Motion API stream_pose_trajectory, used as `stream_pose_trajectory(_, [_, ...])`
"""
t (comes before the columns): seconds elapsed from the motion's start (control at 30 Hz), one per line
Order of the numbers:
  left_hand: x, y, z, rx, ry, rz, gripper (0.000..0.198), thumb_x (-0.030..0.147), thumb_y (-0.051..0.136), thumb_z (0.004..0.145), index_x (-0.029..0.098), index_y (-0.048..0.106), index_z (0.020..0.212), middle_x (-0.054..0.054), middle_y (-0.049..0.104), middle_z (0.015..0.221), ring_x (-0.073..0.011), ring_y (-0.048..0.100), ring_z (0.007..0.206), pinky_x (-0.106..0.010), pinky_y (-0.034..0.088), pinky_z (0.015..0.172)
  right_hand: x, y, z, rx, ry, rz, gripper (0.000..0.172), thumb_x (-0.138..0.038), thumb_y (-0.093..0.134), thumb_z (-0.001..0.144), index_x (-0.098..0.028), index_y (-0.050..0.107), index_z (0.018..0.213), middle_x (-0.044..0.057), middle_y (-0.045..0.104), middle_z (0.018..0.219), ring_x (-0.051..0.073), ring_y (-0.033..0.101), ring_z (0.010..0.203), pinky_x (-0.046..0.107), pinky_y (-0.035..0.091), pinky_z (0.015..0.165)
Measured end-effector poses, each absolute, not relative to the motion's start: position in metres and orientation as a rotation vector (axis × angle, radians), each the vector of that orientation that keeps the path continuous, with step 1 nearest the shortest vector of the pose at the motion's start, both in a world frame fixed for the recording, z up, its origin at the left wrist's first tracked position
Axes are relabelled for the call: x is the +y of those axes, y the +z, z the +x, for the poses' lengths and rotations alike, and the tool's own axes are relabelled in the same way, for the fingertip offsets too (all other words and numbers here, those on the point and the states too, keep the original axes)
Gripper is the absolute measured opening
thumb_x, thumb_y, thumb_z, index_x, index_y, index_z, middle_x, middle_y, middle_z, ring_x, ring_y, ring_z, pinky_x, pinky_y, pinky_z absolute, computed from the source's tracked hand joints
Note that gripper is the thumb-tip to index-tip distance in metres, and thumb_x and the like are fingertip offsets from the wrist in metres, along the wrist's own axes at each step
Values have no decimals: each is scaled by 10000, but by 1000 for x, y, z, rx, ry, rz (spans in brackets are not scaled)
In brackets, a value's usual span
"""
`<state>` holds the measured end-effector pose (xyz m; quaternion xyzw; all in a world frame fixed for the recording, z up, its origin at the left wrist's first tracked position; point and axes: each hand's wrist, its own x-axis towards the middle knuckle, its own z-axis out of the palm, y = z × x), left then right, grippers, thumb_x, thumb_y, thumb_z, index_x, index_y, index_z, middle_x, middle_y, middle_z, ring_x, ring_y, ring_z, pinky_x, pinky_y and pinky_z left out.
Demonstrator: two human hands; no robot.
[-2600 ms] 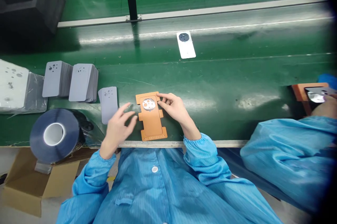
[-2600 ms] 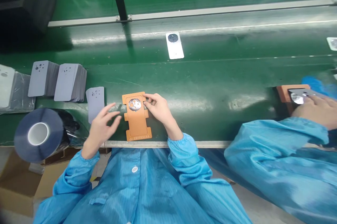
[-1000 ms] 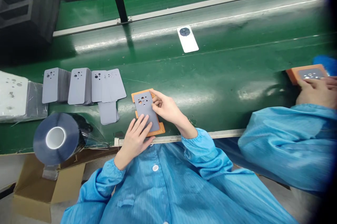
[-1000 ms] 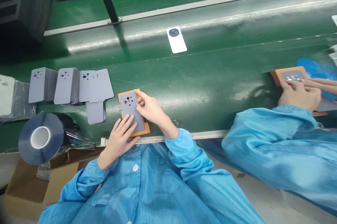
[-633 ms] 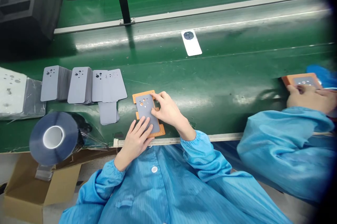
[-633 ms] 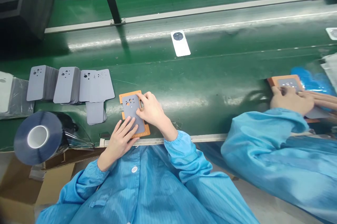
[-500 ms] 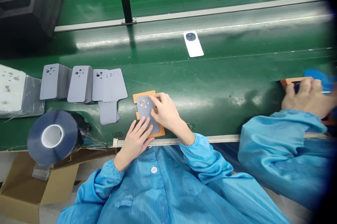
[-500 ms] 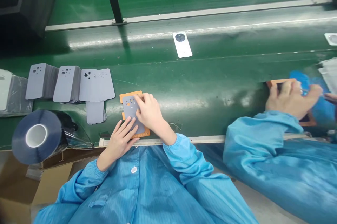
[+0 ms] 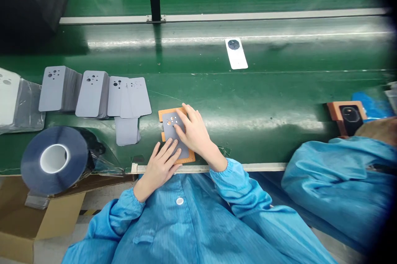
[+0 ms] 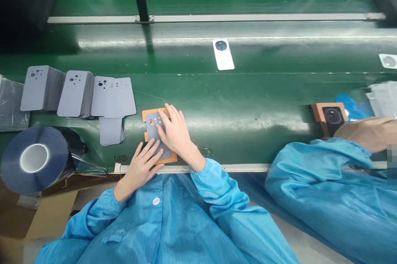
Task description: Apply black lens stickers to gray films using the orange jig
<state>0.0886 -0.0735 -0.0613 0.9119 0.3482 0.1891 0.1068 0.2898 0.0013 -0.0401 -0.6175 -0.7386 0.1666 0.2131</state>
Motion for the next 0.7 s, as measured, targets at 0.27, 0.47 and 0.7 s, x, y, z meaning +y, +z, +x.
stream_pose_trajectory(0.27, [-75,-63,88,1038,560,2701,476,340,615,1037,136,573,1465,-171,539,1581,-327,422,1543,-574,266,1290,28,-34,283,-2118,520,-1655,332,-251,533,1003,-173,674,1293,210,377,1663,384,349,1553,655,322,1236])
stream_pose_trajectory(0.47, [-76,-66,87,1041,575,2698,478,341,617,1035,135,573,1464,-181,544,1576,-324,401,1555,-582,234,1300,37,-26,279,-2150,585,-1611,266,-202,530,967,-164,689,1177,234,379,1654,377,400,1524,667,328,1218])
stream_pose_trajectory(0.7, [-76,-66,87,1052,591,2696,464,344,601,1041,143,578,1458,-194,551,1564,-326,423,1543,-597,239,1294,37,-19,273,-2358,592,-1393,228,-212,596,941,-208,762,1097,135,312,1715,407,264,1593,709,287,1227])
